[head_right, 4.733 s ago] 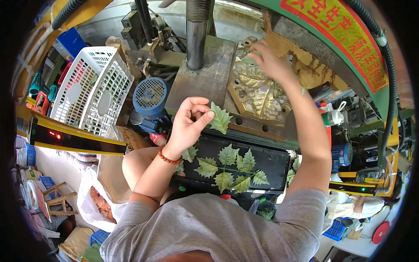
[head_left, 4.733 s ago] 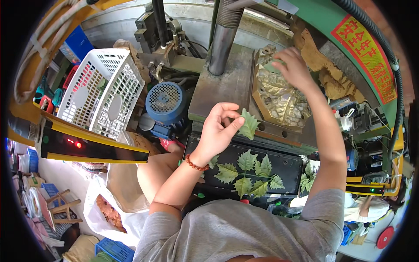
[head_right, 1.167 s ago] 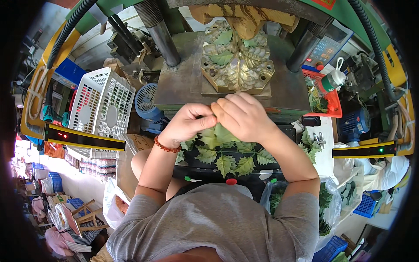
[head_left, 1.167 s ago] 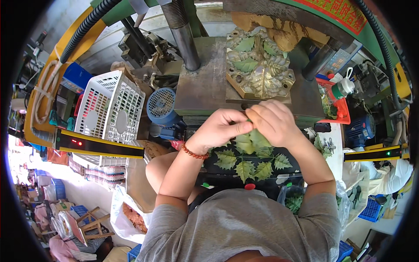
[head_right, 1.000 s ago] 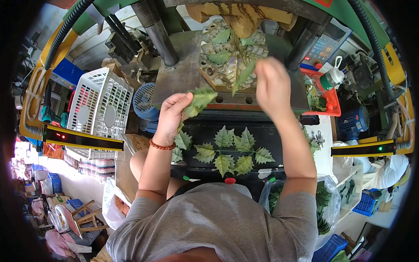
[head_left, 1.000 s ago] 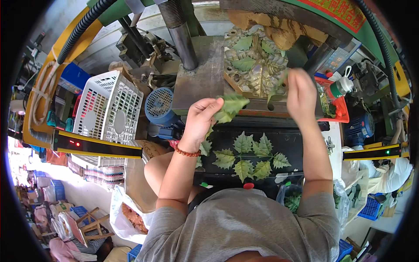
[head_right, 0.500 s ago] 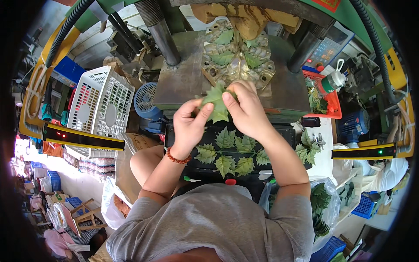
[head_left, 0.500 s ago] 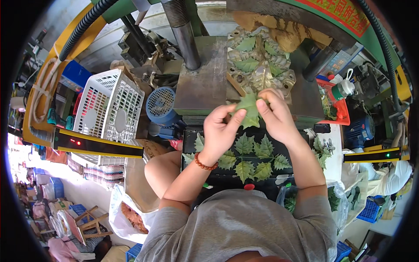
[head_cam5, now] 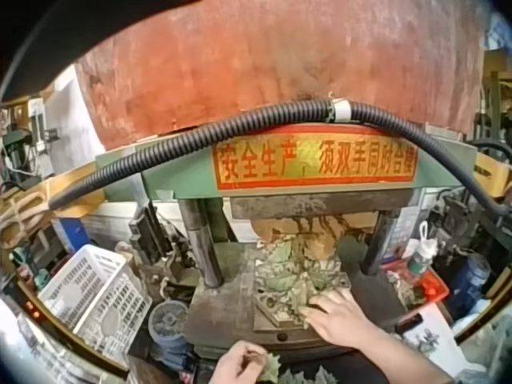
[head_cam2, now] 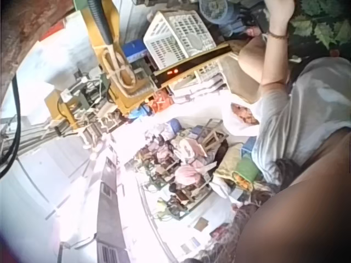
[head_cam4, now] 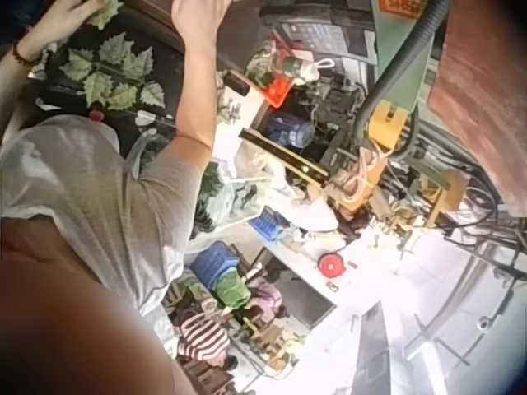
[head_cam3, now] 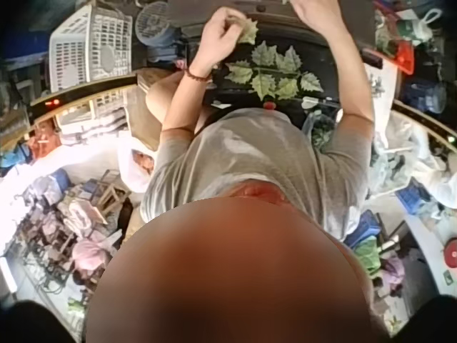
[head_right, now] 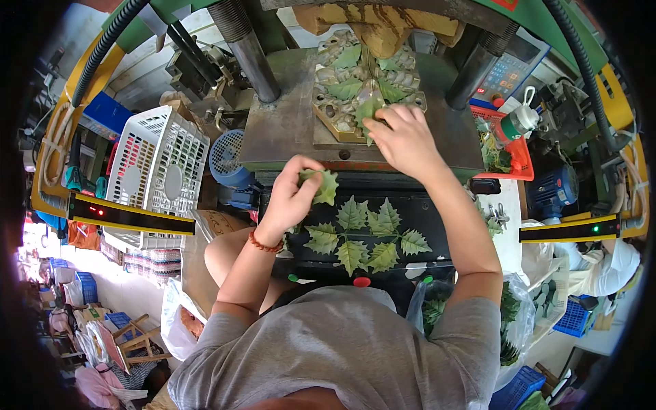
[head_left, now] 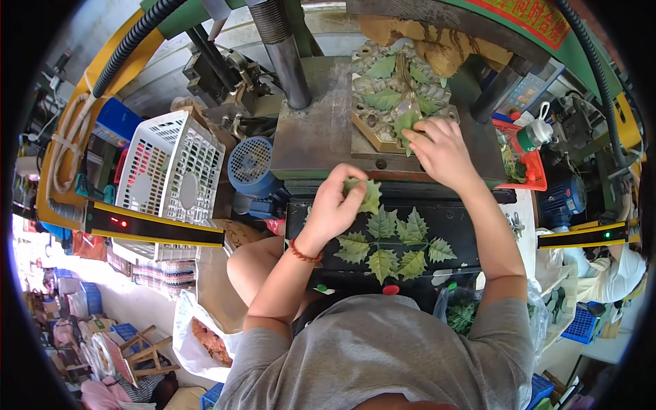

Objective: Operating a mechanical press to shape or cut artificial leaves.

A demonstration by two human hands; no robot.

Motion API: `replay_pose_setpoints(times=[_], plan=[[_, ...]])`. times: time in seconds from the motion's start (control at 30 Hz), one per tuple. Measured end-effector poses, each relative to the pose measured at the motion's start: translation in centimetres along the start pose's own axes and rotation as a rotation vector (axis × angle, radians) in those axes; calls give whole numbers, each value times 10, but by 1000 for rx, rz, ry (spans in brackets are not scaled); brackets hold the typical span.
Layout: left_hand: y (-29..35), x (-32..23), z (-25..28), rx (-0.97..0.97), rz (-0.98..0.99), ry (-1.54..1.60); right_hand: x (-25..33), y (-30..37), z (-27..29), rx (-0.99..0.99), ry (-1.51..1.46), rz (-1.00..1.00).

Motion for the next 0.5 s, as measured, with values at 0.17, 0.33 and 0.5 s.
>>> replay_pose_setpoints(times=[0.17, 0.33, 0.5], plan=[[-33, -21, -26, -112, -675, -880, -27, -8, 8, -256, -163, -307], [-54, -23, -33, -61, -603, -1359, -66, 3, -18, 36, -51, -347], [-64, -43, -21, -52, -692, -1303, -60, -3, -15, 66, -23, -385]])
Point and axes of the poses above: each hand's wrist, its own y-axis away from the middle knuckle, its own z-axis out of the back of the hand, x = y × z, the point moved 1 cm from there along -y, towards the middle knuckle, and after that the axes turned 6 degrees about x, right-handed, at the moved point
